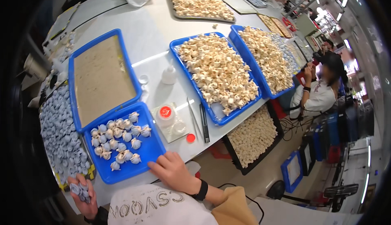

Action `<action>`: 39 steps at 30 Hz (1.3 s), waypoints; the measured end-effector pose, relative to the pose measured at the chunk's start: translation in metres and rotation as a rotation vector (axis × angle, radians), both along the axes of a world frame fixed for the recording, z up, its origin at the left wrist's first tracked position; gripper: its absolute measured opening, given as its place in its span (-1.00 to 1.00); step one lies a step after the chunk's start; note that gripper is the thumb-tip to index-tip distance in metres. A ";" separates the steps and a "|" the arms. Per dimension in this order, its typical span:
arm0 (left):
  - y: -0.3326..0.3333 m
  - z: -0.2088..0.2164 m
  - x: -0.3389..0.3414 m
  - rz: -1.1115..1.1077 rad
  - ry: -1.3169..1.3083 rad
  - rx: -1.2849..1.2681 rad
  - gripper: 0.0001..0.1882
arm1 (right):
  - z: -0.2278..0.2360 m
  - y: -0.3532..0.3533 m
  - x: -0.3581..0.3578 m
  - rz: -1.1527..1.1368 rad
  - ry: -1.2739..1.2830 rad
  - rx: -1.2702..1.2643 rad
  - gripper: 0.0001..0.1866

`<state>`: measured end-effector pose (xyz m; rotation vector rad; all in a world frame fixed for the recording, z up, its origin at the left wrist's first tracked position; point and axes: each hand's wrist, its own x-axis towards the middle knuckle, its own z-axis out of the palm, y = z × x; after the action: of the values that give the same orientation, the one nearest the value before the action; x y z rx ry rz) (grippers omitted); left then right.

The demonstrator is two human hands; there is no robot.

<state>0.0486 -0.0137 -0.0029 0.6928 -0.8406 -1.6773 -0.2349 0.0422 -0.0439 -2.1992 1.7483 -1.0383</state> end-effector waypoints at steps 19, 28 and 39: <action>-0.031 -0.001 0.014 0.023 0.029 -0.105 -0.53 | 0.003 -0.038 -0.169 -0.759 0.142 0.225 -0.76; -0.051 0.001 -0.022 -0.213 0.031 -0.017 -0.53 | 0.007 -0.041 -0.172 -0.846 0.241 0.200 -0.78; -0.047 -0.010 -0.013 -0.285 0.066 -0.052 -0.56 | 0.020 0.035 -0.091 0.254 -0.533 1.117 -0.71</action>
<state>0.0352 -0.0604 -0.0125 0.4956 -0.9668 -1.9140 -0.3260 0.0773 -0.0242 -1.2288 1.2496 -0.3410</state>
